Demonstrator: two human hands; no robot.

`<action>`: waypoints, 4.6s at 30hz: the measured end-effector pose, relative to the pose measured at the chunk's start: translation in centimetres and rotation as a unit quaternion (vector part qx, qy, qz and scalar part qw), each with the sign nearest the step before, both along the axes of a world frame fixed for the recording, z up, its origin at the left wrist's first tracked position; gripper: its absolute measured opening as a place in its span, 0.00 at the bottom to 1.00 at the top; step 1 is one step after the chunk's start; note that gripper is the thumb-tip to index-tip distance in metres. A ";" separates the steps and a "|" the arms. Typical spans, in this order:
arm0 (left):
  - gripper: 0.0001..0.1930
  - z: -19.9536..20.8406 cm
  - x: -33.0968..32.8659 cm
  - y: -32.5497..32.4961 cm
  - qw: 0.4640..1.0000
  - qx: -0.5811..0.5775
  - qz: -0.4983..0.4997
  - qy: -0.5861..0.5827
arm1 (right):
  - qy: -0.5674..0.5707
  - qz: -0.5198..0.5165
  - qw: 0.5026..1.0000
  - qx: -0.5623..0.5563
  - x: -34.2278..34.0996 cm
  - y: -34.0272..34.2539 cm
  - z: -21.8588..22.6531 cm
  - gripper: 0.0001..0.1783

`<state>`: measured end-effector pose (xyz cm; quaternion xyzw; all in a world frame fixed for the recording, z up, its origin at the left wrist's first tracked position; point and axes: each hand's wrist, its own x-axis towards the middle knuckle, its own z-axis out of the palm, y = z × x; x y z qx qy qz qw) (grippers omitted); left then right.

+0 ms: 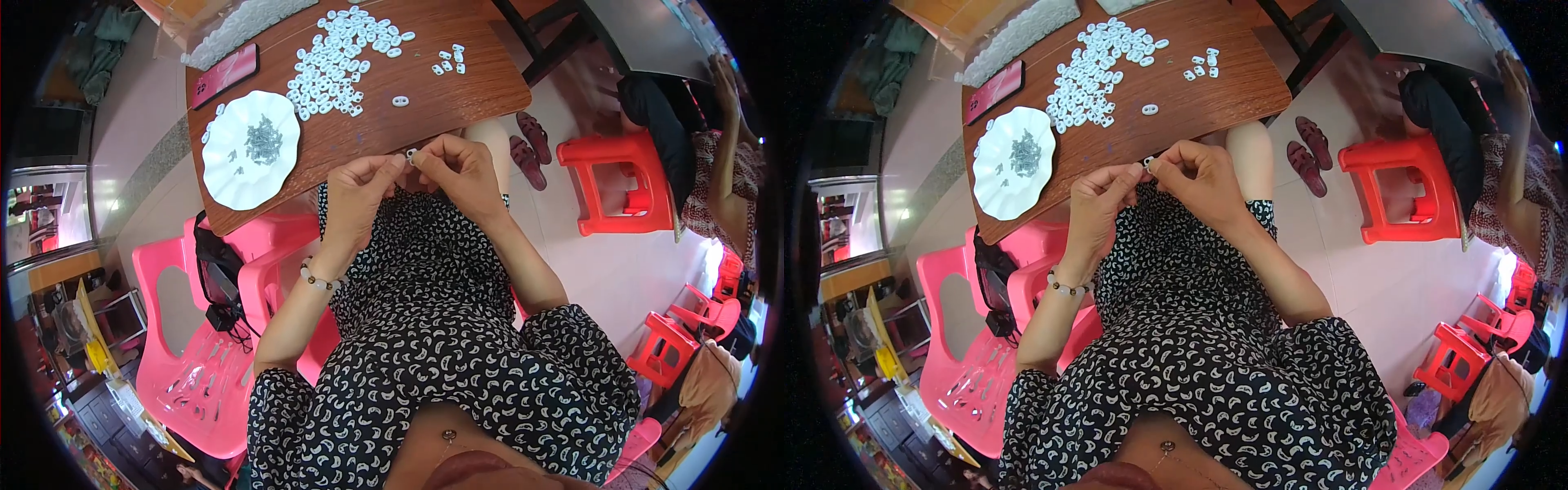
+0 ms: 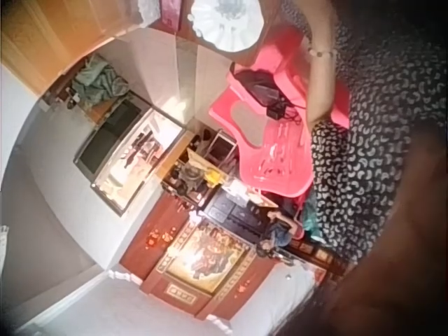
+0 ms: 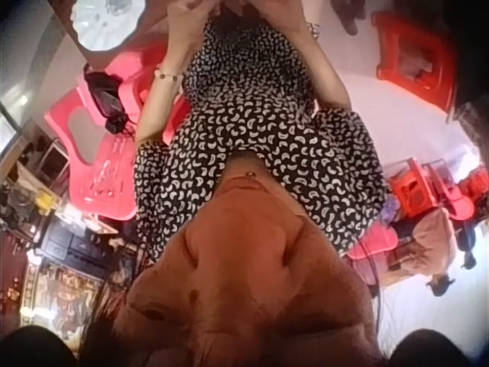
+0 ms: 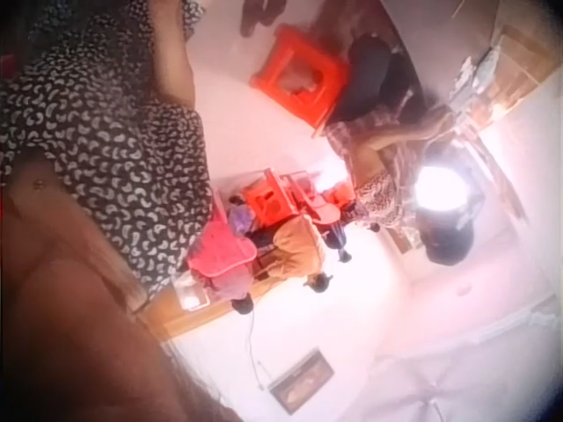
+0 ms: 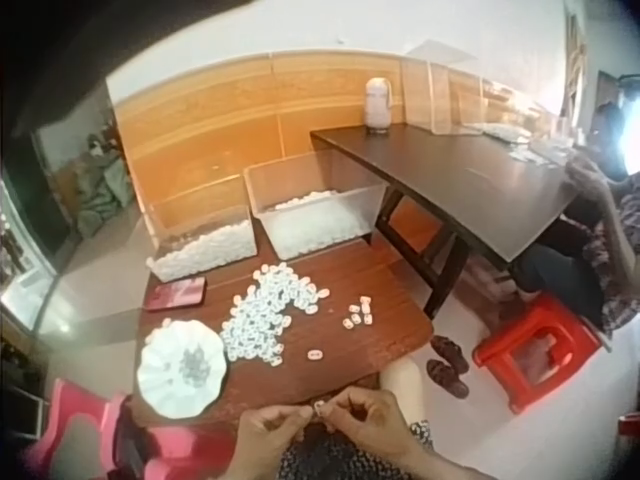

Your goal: Assembling small plastic and metal components at a workbench.

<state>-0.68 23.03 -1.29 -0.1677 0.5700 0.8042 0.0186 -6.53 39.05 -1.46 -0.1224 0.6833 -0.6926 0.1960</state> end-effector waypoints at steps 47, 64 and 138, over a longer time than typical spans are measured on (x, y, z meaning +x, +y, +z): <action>0.09 -1.1 -13.9 -15.4 0.745 -0.663 0.044 0.059 | -0.059 -0.004 0.995 -0.082 -0.1 1.0 -0.4 0.09; 0.17 0.2 -13.3 -13.0 0.699 -0.715 -0.017 0.010 | -0.045 -0.011 0.997 -0.065 -0.5 1.4 -1.2 0.09; 0.12 -0.1 -0.6 -0.7 0.990 0.125 -0.039 -0.055 | 0.038 -0.061 0.995 -0.076 0.9 0.8 -0.8 0.06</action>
